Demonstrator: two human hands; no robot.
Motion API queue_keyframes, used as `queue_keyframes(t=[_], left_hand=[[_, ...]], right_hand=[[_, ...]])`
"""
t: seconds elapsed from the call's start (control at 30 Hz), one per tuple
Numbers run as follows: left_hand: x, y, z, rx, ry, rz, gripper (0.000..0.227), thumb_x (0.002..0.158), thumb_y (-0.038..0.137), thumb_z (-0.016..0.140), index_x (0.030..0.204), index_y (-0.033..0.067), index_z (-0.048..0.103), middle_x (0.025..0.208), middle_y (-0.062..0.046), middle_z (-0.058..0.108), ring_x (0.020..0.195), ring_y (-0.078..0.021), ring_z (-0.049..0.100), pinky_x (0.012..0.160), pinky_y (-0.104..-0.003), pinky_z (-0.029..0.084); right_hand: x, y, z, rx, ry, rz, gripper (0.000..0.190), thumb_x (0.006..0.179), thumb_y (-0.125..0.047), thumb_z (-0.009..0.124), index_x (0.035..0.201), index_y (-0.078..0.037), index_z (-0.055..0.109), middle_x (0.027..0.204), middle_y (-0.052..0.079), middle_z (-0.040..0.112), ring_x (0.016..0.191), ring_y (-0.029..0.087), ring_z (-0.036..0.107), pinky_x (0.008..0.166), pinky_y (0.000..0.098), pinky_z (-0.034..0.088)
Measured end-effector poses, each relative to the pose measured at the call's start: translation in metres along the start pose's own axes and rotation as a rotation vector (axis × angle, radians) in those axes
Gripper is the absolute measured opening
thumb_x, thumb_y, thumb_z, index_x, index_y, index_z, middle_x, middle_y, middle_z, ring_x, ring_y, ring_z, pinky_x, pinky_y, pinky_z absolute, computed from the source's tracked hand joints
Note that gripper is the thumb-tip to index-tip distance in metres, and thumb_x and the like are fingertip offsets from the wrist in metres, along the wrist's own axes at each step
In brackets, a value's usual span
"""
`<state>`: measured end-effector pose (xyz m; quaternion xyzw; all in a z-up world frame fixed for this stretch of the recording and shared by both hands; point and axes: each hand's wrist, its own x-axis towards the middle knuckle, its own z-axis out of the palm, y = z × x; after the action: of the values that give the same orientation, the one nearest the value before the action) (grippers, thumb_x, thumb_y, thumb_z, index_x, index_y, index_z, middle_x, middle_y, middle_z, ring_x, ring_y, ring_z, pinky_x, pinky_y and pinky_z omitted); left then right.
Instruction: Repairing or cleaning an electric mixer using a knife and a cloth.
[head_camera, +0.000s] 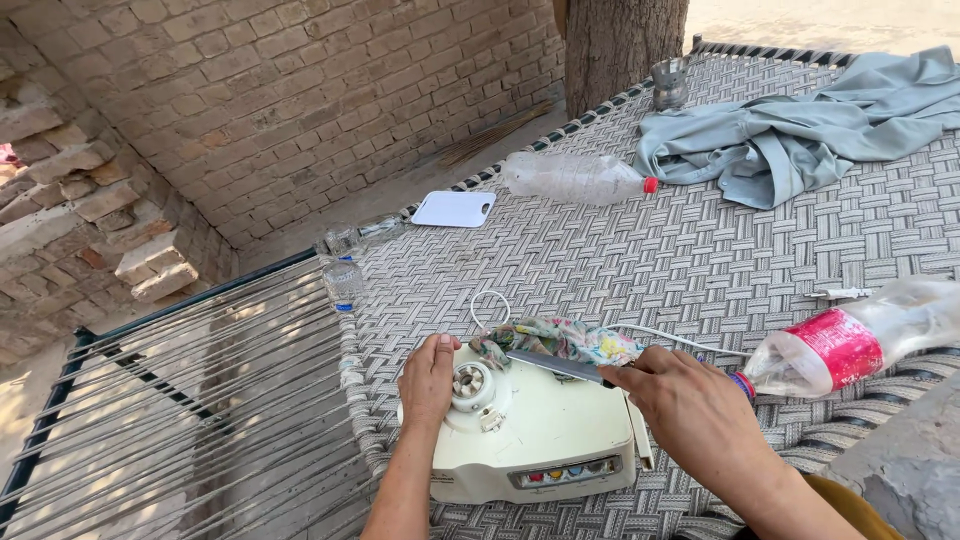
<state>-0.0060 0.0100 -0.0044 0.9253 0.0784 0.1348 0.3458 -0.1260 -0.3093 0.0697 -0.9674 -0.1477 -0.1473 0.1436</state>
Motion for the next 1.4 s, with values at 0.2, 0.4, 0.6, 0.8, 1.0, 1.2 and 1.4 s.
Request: queue_keyframes(t=[0.2,0.4,0.6,0.8,1.0,1.2,1.4], left_hand=[[-0.001,0.003,-0.001,-0.011,0.006,-0.002,0.041,0.102,0.047,0.043,0.1,0.02,0.074,0.096,-0.005,0.076,0.097,-0.0271,0.071,0.09,-0.047,0.049],[0.0,0.002,-0.001,-0.023,0.007,0.005,0.042,0.102,0.048,0.043,0.098,0.0197,0.074,0.092,-0.004,0.076,0.096,-0.0266,0.07,0.089,-0.047,0.05],[-0.002,0.005,-0.002,-0.011,0.003,0.013,0.044,0.102,0.05,0.042,0.099,0.0196,0.074,0.09,-0.003,0.076,0.098,-0.0254,0.07,0.09,-0.049,0.048],[0.0,0.0,0.001,-0.017,0.021,0.042,0.044,0.102,0.05,0.042,0.099,0.0206,0.075,0.091,-0.003,0.076,0.102,-0.0256,0.068,0.092,-0.049,0.048],[0.002,-0.001,0.005,0.012,0.002,0.004,0.043,0.101,0.049,0.041,0.099,0.0221,0.074,0.097,-0.001,0.077,0.113,-0.0239,0.063,0.1,-0.055,0.039],[0.001,0.004,0.003,0.033,-0.023,-0.025,0.046,0.102,0.051,0.038,0.098,0.0235,0.075,0.1,-0.001,0.076,0.114,-0.0244,0.063,0.102,-0.057,0.038],[0.0,0.004,0.003,0.042,-0.025,-0.033,0.048,0.103,0.052,0.036,0.097,0.0233,0.074,0.099,-0.002,0.076,0.116,-0.0244,0.062,0.102,-0.056,0.04]], right_hand=[[0.005,-0.031,-0.045,-0.081,-0.186,0.182,0.05,0.089,-0.019,0.06,0.137,-0.035,0.066,0.102,-0.002,0.065,0.099,0.017,0.067,0.083,0.0362,0.056],[0.005,-0.027,-0.019,-0.1,-0.146,0.057,0.054,0.086,-0.013,0.059,0.136,-0.03,0.067,0.106,0.0,0.065,0.101,0.02,0.065,0.084,0.0367,0.055],[0.007,-0.021,-0.003,-0.143,-0.209,0.059,0.053,0.089,-0.013,0.057,0.137,-0.032,0.066,0.112,-0.003,0.063,0.104,0.017,0.064,0.086,0.0361,0.055],[0.008,-0.022,-0.003,-0.174,-0.194,-0.007,0.052,0.088,-0.017,0.057,0.136,-0.035,0.067,0.11,-0.004,0.061,0.101,0.017,0.062,0.087,0.0369,0.053],[0.002,-0.037,-0.003,-0.331,-0.149,-0.197,0.059,0.082,-0.016,0.06,0.141,-0.023,0.059,0.11,0.004,0.055,0.103,0.024,0.059,0.08,0.0381,0.053],[-0.013,-0.065,0.019,-0.396,-0.27,-0.182,0.062,0.087,-0.014,0.056,0.148,-0.004,0.047,0.11,0.01,0.051,0.101,0.026,0.056,0.072,0.0356,0.055],[-0.023,-0.07,0.052,-0.409,-0.394,-0.263,0.051,0.096,-0.014,0.052,0.141,0.011,0.045,0.111,0.013,0.048,0.1,0.026,0.055,0.072,0.0354,0.055]])
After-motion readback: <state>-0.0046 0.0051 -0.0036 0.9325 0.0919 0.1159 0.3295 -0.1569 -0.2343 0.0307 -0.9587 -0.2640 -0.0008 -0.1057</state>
